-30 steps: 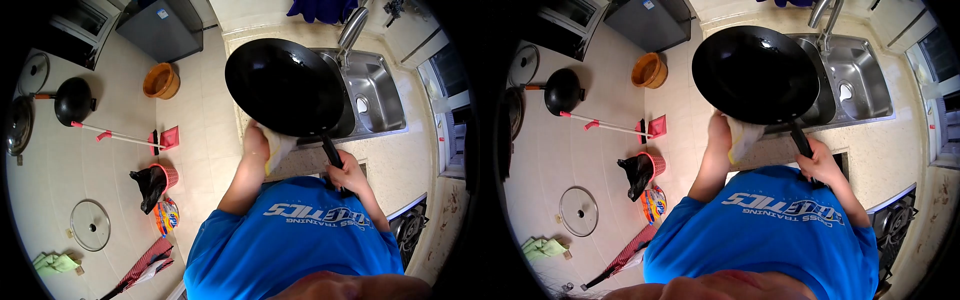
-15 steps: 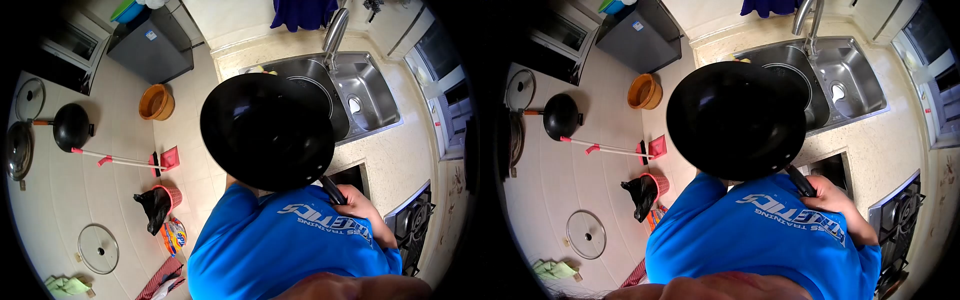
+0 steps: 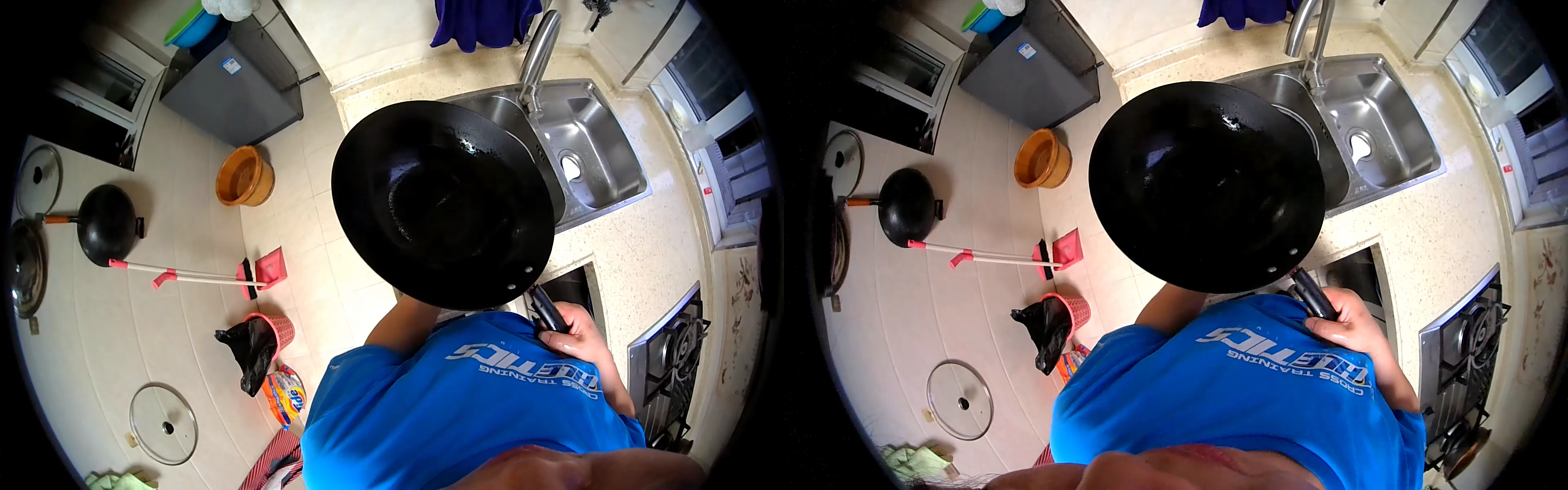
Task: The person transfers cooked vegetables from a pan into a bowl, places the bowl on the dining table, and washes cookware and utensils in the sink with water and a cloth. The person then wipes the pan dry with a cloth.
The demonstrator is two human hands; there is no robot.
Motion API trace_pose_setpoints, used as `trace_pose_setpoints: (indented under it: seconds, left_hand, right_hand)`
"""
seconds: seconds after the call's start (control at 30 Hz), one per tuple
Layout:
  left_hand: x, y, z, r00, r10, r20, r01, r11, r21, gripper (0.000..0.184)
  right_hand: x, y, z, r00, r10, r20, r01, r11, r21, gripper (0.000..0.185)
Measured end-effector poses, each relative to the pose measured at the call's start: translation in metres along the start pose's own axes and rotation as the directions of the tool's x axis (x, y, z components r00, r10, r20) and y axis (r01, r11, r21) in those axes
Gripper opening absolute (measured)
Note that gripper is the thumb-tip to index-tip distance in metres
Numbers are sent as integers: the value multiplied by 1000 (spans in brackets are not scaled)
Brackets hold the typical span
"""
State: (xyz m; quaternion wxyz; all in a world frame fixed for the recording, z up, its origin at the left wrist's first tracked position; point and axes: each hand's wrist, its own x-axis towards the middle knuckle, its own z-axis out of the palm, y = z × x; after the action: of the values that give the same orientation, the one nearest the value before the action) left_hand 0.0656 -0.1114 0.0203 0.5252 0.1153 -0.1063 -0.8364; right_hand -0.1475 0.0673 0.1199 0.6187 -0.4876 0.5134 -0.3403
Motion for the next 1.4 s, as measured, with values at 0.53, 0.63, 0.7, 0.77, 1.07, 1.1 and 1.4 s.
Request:
trace_pose_setpoints:
  seconds: [0.53, 0.63, 0.7, 0.77, 1.07, 1.1, 1.4]
  left_hand:
    - [-148, 31, 10, 933, 253, -257, -189, 950, 248, 50]
    - [-194, 17, 32, 922, 248, -297, -116, 909, 399, 51]
    - [-219, 8, 35, 880, 308, -361, -120, 880, 459, 39]
    - [-243, -1, 18, 810, 377, -450, -99, 843, 529, 39]
    - [-329, -1, -13, 501, 634, -590, -249, 758, 603, 38]
    - [-338, 4, -19, 482, 645, -593, -262, 752, 605, 37]
    - [-419, 87, -69, 392, 612, -687, -511, 766, 390, 45]
  right_hand:
    - [-59, 10, -50, 983, -77, 167, 165, 770, -616, 16]
    - [-69, 0, -63, 976, 0, 218, 144, 749, -647, 18]
    - [-70, 27, -74, 938, -206, 279, 347, 578, -739, 22]
    - [-65, -1, -61, 947, 116, 300, 104, 772, -626, 22]
    - [-34, -48, 11, 783, 222, 581, 198, 797, -571, 17]
    - [-28, -54, 24, 791, 208, 576, 65, 907, -417, 26]
    - [62, -85, 188, 541, -320, 778, -16, 921, 389, 58]
